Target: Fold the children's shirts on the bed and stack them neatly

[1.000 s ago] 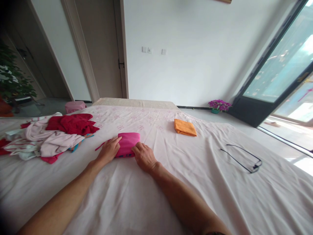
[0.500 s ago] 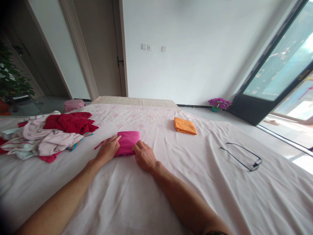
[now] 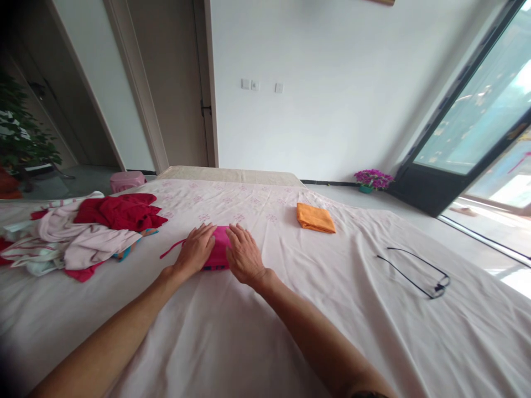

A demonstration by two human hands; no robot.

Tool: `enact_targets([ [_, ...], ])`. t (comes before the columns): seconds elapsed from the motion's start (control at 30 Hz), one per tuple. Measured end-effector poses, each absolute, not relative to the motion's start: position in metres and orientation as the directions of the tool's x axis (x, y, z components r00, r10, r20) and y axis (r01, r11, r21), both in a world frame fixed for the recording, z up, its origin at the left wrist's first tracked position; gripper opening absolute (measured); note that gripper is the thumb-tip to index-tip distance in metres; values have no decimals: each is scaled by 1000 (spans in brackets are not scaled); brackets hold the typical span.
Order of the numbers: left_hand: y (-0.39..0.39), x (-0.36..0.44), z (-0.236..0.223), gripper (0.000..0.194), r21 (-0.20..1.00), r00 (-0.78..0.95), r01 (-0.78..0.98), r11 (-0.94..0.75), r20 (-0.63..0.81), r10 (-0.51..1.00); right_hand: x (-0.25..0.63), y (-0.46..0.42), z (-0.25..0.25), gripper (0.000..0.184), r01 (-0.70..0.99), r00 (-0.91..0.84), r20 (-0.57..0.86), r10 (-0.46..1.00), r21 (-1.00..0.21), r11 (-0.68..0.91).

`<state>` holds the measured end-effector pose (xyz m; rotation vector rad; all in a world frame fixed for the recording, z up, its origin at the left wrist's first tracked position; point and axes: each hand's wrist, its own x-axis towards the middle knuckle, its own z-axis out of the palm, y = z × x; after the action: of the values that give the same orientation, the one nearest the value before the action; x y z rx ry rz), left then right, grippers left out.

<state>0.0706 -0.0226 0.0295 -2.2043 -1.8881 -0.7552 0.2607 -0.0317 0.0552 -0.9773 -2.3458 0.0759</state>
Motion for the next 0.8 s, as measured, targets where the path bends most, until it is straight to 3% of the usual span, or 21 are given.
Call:
enact_targets([
  [0.23, -31, 65, 9, 52, 84, 83, 989, -118, 346, 935, 249, -23, 21, 64, 686, -650, 237, 722, -226, 691],
  [0.3, -37, 62, 9, 54, 77, 65, 992, -96, 336, 940, 254, -21, 17, 63, 653, -667, 235, 707, -272, 707],
  [0.37, -40, 60, 8, 55, 86, 40, 994, -73, 337, 941, 258, -16, 19, 58, 604, -649, 260, 715, -396, 691],
  [0.43, -43, 59, 7, 56, 102, 19, 993, -58, 348, 937, 258, -8, 24, 54, 574, -517, 248, 820, -610, 546],
  [0.53, -43, 59, 3, 58, 132, -5, 990, -45, 359, 933, 254, 6, 37, 54, 388, -229, 0, 973, -917, 92],
  [0.6, -43, 59, 1, 58, 150, -18, 988, -40, 366, 931, 249, 14, 46, 49, 208, -176, -210, 962, -963, -172],
  [0.67, -43, 59, -1, 57, 156, -24, 987, -38, 378, 926, 244, 21, 55, 35, 127, -212, -362, 908, -931, -342],
  [0.73, -43, 57, -3, 56, 155, -22, 987, -43, 393, 919, 238, 25, 62, 27, 113, -264, -440, 858, -898, -426],
  [0.8, -42, 55, -5, 56, 158, -12, 986, -58, 410, 912, 231, 25, 65, 27, 86, -311, -427, 849, -902, -422],
])
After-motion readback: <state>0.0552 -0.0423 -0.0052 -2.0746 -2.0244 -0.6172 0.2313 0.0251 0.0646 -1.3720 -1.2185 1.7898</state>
